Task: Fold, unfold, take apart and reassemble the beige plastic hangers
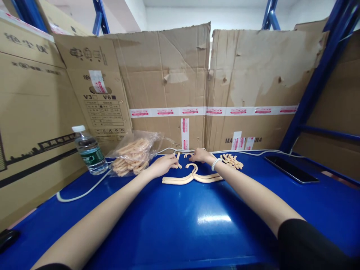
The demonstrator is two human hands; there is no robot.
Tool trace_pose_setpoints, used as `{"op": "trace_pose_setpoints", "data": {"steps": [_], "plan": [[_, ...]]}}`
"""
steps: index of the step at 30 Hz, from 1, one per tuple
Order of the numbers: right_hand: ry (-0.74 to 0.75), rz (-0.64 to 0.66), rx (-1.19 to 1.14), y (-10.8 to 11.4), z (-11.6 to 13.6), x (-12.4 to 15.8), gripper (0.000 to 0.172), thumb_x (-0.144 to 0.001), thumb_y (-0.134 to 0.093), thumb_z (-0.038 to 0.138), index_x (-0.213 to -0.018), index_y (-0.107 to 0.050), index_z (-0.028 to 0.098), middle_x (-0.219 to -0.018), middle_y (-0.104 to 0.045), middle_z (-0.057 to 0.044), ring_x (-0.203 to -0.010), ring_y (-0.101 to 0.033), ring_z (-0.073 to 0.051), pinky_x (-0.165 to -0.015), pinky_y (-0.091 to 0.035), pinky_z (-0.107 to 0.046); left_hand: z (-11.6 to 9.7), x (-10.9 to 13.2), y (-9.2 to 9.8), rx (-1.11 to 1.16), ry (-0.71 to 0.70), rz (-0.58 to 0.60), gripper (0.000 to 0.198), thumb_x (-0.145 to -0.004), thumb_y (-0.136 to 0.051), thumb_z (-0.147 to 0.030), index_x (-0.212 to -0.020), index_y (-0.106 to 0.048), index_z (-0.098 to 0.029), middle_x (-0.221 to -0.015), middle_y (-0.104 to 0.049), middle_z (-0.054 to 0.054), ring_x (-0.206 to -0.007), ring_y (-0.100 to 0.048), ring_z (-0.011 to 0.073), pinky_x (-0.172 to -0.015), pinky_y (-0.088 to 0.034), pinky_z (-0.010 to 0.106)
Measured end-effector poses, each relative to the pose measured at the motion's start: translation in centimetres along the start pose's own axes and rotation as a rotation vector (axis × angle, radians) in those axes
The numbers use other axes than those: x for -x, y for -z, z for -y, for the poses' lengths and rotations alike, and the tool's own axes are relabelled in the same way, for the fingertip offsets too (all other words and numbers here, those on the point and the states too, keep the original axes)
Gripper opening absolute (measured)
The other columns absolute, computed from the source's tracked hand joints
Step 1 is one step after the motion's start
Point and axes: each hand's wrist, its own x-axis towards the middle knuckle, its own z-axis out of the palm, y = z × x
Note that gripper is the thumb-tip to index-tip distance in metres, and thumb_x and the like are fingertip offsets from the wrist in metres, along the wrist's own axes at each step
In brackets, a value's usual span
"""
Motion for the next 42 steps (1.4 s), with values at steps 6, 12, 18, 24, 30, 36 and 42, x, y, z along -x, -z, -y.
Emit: {"op": "trace_pose_setpoints", "data": {"steps": [6,12,18,24,30,36,42], "plan": [[-0.060,-0.055,-0.160,0.0,-0.7,-0.3,0.027,-0.094,-0.060,0.032,-0.113,-0.061,0.013,-0.110,-0.063,-0.009,-0.091,-0.064,-0.019,-0.078,-0.056,-0.036,-3.8,1.2,0.4,0.279,0.107,-0.246,0.020,-0.092,-0.059,-0.030,-0.101,-0.065,-0.013,-0.106,-0.068,0.009,-0.095,-0.067,0.0215,-0.086,-0.055,0.041],[-0.124,-0.110,-0.446,0.3,-1.8,-0.2,0.030,-0.093,-0.061,0.033,-0.116,-0.059,0.013,-0.116,-0.061,-0.010,-0.098,-0.063,-0.022,-0.082,-0.054,-0.039,-7.8,2.8,-0.4,0.603,0.247,-0.351,0.022,-0.083,-0.064,-0.036,-0.084,-0.072,-0.015,-0.108,-0.073,0.011,-0.101,-0.069,0.0241,-0.092,-0.055,0.036],[-0.143,-0.067,-0.845,1.1,-1.8,1.9,0.029,-0.094,-0.059,0.031,-0.118,-0.058,0.014,-0.114,-0.061,-0.009,-0.094,-0.063,-0.020,-0.079,-0.055,-0.038,-8.7,3.4,-2.5,0.817,0.392,-0.402,0.021,-0.071,-0.075,-0.032,-0.082,-0.066,-0.016,-0.088,-0.076,0.008,-0.082,-0.074,0.0231,-0.078,-0.058,0.034],[-0.032,0.045,-1.300,0.7,-1.6,9.1,0.008,-0.092,-0.061,0.021,-0.089,-0.059,0.014,-0.078,-0.059,0.002,-0.062,-0.057,-0.007,-0.056,-0.049,-0.019,-9.8,3.9,-3.8,0.924,0.393,-0.340,0.020,-0.074,-0.073,-0.029,-0.076,-0.056,-0.018,-0.073,-0.072,0.001,-0.073,-0.072,0.0186,-0.074,-0.055,0.030],[0.050,0.173,-1.575,-3.3,-1.4,15.9,0.030,-0.071,-0.083,0.029,-0.082,-0.058,0.016,-0.073,-0.058,0.003,-0.063,-0.056,-0.007,-0.056,-0.048,-0.017,-10.6,4.2,-4.8,0.946,0.356,-0.276,0.016,-0.078,-0.068,-0.023,-0.076,-0.052,-0.019,-0.074,-0.061,-0.002,-0.071,-0.065,0.0147,-0.067,-0.053,0.027],[0.155,0.222,-1.632,-5.2,-1.8,16.2,0.030,-0.069,-0.085,0.032,-0.079,-0.061,0.016,-0.076,-0.062,0.001,-0.065,-0.060,-0.009,-0.055,-0.052,-0.018,-10.8,4.4,-5.7,0.990,0.353,-0.353,0.036,-0.076,-0.069,-0.022,-0.072,-0.033,-0.023,-0.078,-0.042,-0.006,-0.067,-0.059,0.0112,-0.061,-0.057,0.028],[0.154,0.269,-1.640,-5.9,-2.2,15.7,0.032,-0.065,-0.088,0.026,-0.085,-0.065,0.016,-0.079,-0.068,-0.001,-0.069,-0.066,-0.012,-0.066,-0.056,-0.023,-10.7,4.3,-5.7,1.180,0.443,-0.427,0.056,-0.066,-0.079,-0.020,-0.104,-0.039,-0.029,-0.100,-0.050,-0.002,-0.076,-0.062,0.0129,-0.061,-0.059,0.029]]}}
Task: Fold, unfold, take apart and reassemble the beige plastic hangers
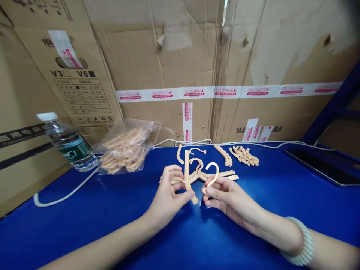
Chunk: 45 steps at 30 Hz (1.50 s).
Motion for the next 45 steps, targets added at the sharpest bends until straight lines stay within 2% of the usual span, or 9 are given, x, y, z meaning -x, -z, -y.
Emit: {"op": "trace_pose_setpoints", "data": {"steps": [2,5,7,10,14,17,29,38,45], "plan": [[0.008,0.023,0.017,0.0,0.0,0.1,0.028,-0.067,-0.086,0.026,-0.085,-0.067,0.015,-0.079,-0.068,-0.002,-0.070,-0.066,-0.012,-0.067,-0.056,-0.023,-0.1,0.1,0.0,0.011,0.015,-0.002,0.065,-0.064,-0.082,-0.021,-0.115,-0.042,-0.029,-0.108,-0.054,0.002,-0.081,-0.063,0.0150,-0.066,-0.059,0.031],[0.018,0.049,0.054,-0.1,-0.1,0.3,0.024,-0.070,-0.085,0.029,-0.082,-0.069,0.015,-0.079,-0.068,-0.002,-0.075,-0.067,-0.012,-0.073,-0.056,-0.024,-0.3,0.4,0.1,-0.020,0.060,0.070,0.036,-0.069,-0.080,-0.027,-0.095,-0.057,-0.020,-0.093,-0.065,0.003,-0.083,-0.065,0.0176,-0.075,-0.056,0.031],[0.017,0.047,0.066,-0.1,-0.1,0.4,0.023,-0.071,-0.084,0.031,-0.081,-0.070,0.016,-0.083,-0.068,-0.002,-0.080,-0.067,-0.013,-0.076,-0.057,-0.026,-0.4,0.6,0.2,-0.031,0.077,0.093,0.026,-0.072,-0.079,-0.028,-0.085,-0.058,-0.019,-0.083,-0.068,0.002,-0.082,-0.066,0.0174,-0.079,-0.054,0.031],[0.003,0.036,0.069,-0.1,0.0,0.4,0.022,-0.073,-0.082,0.032,-0.081,-0.069,0.017,-0.092,-0.067,-0.003,-0.085,-0.066,-0.015,-0.079,-0.057,-0.029,-0.4,0.6,0.4,-0.025,0.032,0.062,0.024,-0.073,-0.078,-0.028,-0.080,-0.058,-0.020,-0.081,-0.067,-0.001,-0.082,-0.064,0.0154,-0.080,-0.052,0.028],[-0.027,0.106,0.065,0.0,0.2,0.4,0.022,-0.078,-0.078,0.033,-0.085,-0.066,0.016,-0.097,-0.067,-0.005,-0.092,-0.067,-0.018,-0.083,-0.056,-0.032,-0.3,0.5,0.6,-0.045,0.027,0.035,0.024,-0.073,-0.078,-0.028,-0.074,-0.056,-0.020,-0.074,-0.059,-0.004,-0.074,-0.062,0.0139,-0.073,-0.050,0.026],[-0.052,0.141,0.069,0.1,0.3,0.2,0.022,-0.079,-0.077,0.031,-0.085,-0.064,0.015,-0.094,-0.069,-0.006,-0.087,-0.070,-0.018,-0.082,-0.056,-0.032,-0.4,0.6,0.7,-0.108,0.022,0.045,0.022,-0.073,-0.077,-0.028,-0.073,-0.057,-0.020,-0.075,-0.059,-0.002,-0.073,-0.062,0.0153,-0.071,-0.051,0.028],[-0.073,0.127,0.091,0.0,0.5,0.2,0.026,-0.074,-0.082,0.030,-0.080,-0.062,0.014,-0.078,-0.068,-0.003,-0.075,-0.070,-0.014,-0.076,-0.056,-0.028,-0.1,0.9,0.7,-0.228,-0.120,0.148,0.017,-0.077,-0.074,-0.026,-0.072,-0.058,-0.021,-0.081,-0.067,0.003,-0.077,-0.066,0.0206,-0.068,-0.053,0.032],[0.030,0.042,0.226,-0.3,-0.3,0.3,0.034,-0.072,-0.081,0.040,-0.078,-0.056,0.017,-0.067,-0.067,0.000,-0.063,-0.066,-0.013,-0.065,-0.053,-0.027,-0.2,1.2,0.3,-0.253,-0.052,0.099,0.022,-0.074,-0.074,-0.024,-0.066,-0.054,-0.021,-0.079,-0.066,0.002,-0.074,-0.065,0.0196,-0.066,-0.051,0.030],[0.068,-0.014,0.372,-0.6,-0.3,0.5,0.032,-0.070,-0.078,0.041,-0.075,-0.054,0.020,-0.059,-0.065,0.002,-0.056,-0.063,-0.014,-0.059,-0.051,-0.028,-0.2,1.2,0.0,-0.154,0.043,0.098,0.023,-0.069,-0.075,-0.024,-0.067,-0.053,-0.021,-0.077,-0.062,-0.001,-0.070,-0.064,0.0170,-0.061,-0.050,0.028]]}}
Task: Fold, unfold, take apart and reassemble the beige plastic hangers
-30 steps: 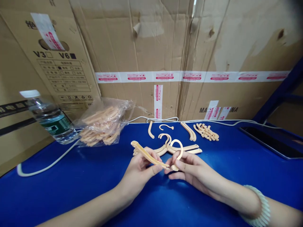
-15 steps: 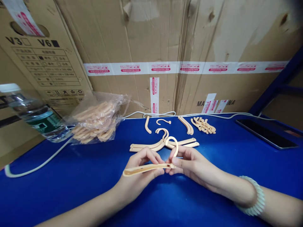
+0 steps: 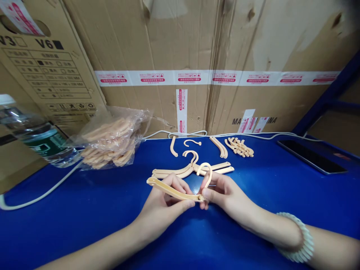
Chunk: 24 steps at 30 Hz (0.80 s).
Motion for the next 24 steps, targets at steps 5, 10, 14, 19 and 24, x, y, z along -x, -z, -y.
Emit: {"op": "trace_pose_setpoints", "data": {"steps": [5,10,14,19,24], "plan": [[0.021,-0.041,0.055,-0.17,-0.08,0.03,0.027,-0.069,-0.077,0.033,-0.075,-0.053,0.021,-0.053,-0.061,0.004,-0.051,-0.061,-0.014,-0.055,-0.049,-0.027,-0.24,0.19,-0.22,-0.109,-0.006,-0.009,0.024,-0.067,-0.076,-0.025,-0.065,-0.052,-0.021,-0.074,-0.061,-0.001,-0.064,-0.061,0.0160,-0.056,-0.049,0.027],[0.057,-0.044,0.048,-0.36,0.05,0.04,0.031,-0.069,-0.078,0.040,-0.076,-0.055,0.020,-0.057,-0.063,0.002,-0.054,-0.061,-0.015,-0.056,-0.050,-0.028,-0.27,-0.09,-0.37,-0.117,-0.040,-0.043,0.021,-0.067,-0.074,-0.024,-0.064,-0.053,-0.021,-0.070,-0.061,-0.002,-0.062,-0.062,0.0155,-0.055,-0.050,0.026],[0.109,-0.040,0.064,-0.37,0.44,0.07,0.035,-0.067,-0.081,0.044,-0.071,-0.059,0.017,-0.065,-0.062,0.001,-0.057,-0.057,-0.011,-0.057,-0.048,-0.025,-0.37,-0.43,-0.39,0.006,0.026,-0.083,0.025,-0.063,-0.077,-0.024,-0.066,-0.053,-0.020,-0.067,-0.058,-0.004,-0.064,-0.062,0.0142,-0.062,-0.053,0.027],[0.079,-0.050,0.069,-0.24,0.54,-0.02,0.036,-0.065,-0.083,0.044,-0.072,-0.062,0.015,-0.063,-0.059,0.003,-0.051,-0.051,-0.008,-0.048,-0.044,-0.020,-0.59,-0.36,-0.45,0.058,0.129,-0.077,0.026,-0.066,-0.077,-0.020,-0.078,-0.054,-0.019,-0.075,-0.066,-0.003,-0.074,-0.066,0.0143,-0.070,-0.054,0.025],[0.038,0.011,0.035,-0.81,0.27,-0.02,0.034,-0.070,-0.079,0.044,-0.079,-0.065,0.014,-0.061,-0.063,0.001,-0.050,-0.055,-0.009,-0.050,-0.049,-0.023,-0.25,-0.12,-0.44,0.111,0.153,0.064,0.025,-0.071,-0.076,-0.020,-0.079,-0.052,-0.019,-0.076,-0.069,-0.003,-0.075,-0.069,0.0143,-0.072,-0.054,0.025]]}}
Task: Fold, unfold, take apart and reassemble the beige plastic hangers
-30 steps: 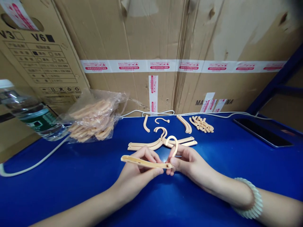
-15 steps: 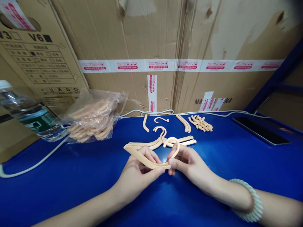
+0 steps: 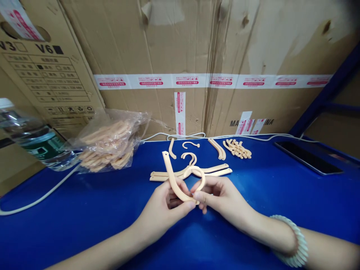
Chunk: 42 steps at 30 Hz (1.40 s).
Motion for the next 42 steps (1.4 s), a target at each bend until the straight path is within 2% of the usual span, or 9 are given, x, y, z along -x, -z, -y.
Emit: {"op": "trace_pose_setpoints", "data": {"steps": [5,9,12,16,24,30,34,37,42], "plan": [[0.259,-0.092,0.220,2.9,1.9,-1.0,0.028,-0.082,-0.070,0.038,-0.100,-0.067,0.017,-0.068,-0.067,-0.001,-0.059,-0.062,-0.014,-0.059,-0.052,-0.028,0.0,-0.3,0.5,-0.013,0.050,-0.079,0.031,-0.067,-0.080,-0.024,-0.079,-0.052,-0.018,-0.074,-0.068,-0.003,-0.072,-0.066,0.0126,-0.072,-0.051,0.023],[0.664,-0.218,1.073,8.7,4.3,-3.0,0.012,-0.087,-0.062,0.025,-0.088,-0.071,0.018,-0.083,-0.071,-0.008,-0.082,-0.061,-0.023,-0.077,-0.049,-0.038,-0.2,-0.4,0.7,-0.013,0.075,-0.095,0.035,-0.066,-0.082,-0.029,-0.080,-0.052,-0.019,-0.075,-0.069,-0.002,-0.073,-0.065,0.0130,-0.071,-0.049,0.023],[0.621,-0.090,1.507,11.9,4.7,-4.4,0.015,-0.089,-0.059,0.018,-0.096,-0.072,0.018,-0.094,-0.071,-0.010,-0.095,-0.059,-0.027,-0.084,-0.046,-0.042,0.0,-0.3,0.6,-0.028,0.065,-0.106,0.034,-0.067,-0.081,-0.031,-0.080,-0.052,-0.019,-0.076,-0.069,-0.002,-0.074,-0.066,0.0138,-0.070,-0.049,0.024],[0.506,-0.038,1.625,13.0,3.3,-5.2,0.021,-0.086,-0.058,0.010,-0.099,-0.073,0.016,-0.103,-0.071,-0.012,-0.101,-0.059,-0.030,-0.089,-0.045,-0.046,0.3,-0.3,0.6,-0.053,0.049,-0.135,0.032,-0.069,-0.080,-0.032,-0.082,-0.054,-0.019,-0.077,-0.069,-0.001,-0.074,-0.066,0.0148,-0.071,-0.050,0.025],[0.551,-0.043,1.451,13.2,2.3,-5.8,0.023,-0.085,-0.054,0.007,-0.080,-0.075,0.015,-0.086,-0.073,-0.012,-0.088,-0.062,-0.029,-0.081,-0.049,-0.045,-0.1,-0.4,0.5,-0.058,0.041,-0.116,0.033,-0.065,-0.081,-0.031,-0.078,-0.053,-0.019,-0.074,-0.067,-0.002,-0.073,-0.065,0.0138,-0.072,-0.050,0.024],[0.617,-0.217,1.176,12.6,2.5,-5.4,0.016,-0.087,-0.056,0.016,-0.086,-0.071,0.018,-0.095,-0.074,-0.009,-0.089,-0.066,-0.025,-0.083,-0.052,-0.043,0.0,-0.5,0.6,-0.056,0.017,-0.131,0.032,-0.067,-0.080,-0.032,-0.080,-0.054,-0.019,-0.076,-0.069,-0.001,-0.075,-0.065,0.0142,-0.073,-0.049,0.025],[0.599,-0.388,0.651,9.2,3.2,-3.6,0.019,-0.095,-0.052,0.029,-0.102,-0.066,0.018,-0.078,-0.071,-0.005,-0.059,-0.066,-0.016,-0.059,-0.056,-0.030,-0.1,-0.5,0.6,-0.043,0.029,-0.105,0.033,-0.066,-0.080,-0.031,-0.079,-0.052,-0.019,-0.075,-0.068,-0.001,-0.075,-0.064,0.0142,-0.073,-0.048,0.026],[0.481,-0.355,0.107,5.4,3.5,-1.5,0.017,-0.084,-0.069,0.032,-0.097,-0.069,0.021,-0.102,-0.072,-0.007,-0.071,-0.071,-0.016,-0.065,-0.058,-0.029,-0.2,-0.4,0.5,-0.011,0.026,-0.089,0.033,-0.065,-0.080,-0.029,-0.080,-0.052,-0.019,-0.076,-0.068,-0.002,-0.074,-0.065,0.0141,-0.074,-0.049,0.026],[0.255,-0.274,-0.069,1.5,2.5,1.0,0.020,-0.083,-0.071,0.039,-0.091,-0.074,0.021,-0.099,-0.074,-0.008,-0.077,-0.072,-0.018,-0.072,-0.059,-0.030,-0.2,-0.5,0.5,0.042,0.018,-0.056,0.033,-0.067,-0.080,-0.027,-0.081,-0.051,-0.019,-0.076,-0.069,-0.001,-0.070,-0.069,0.0156,-0.071,-0.052,0.028]]}}
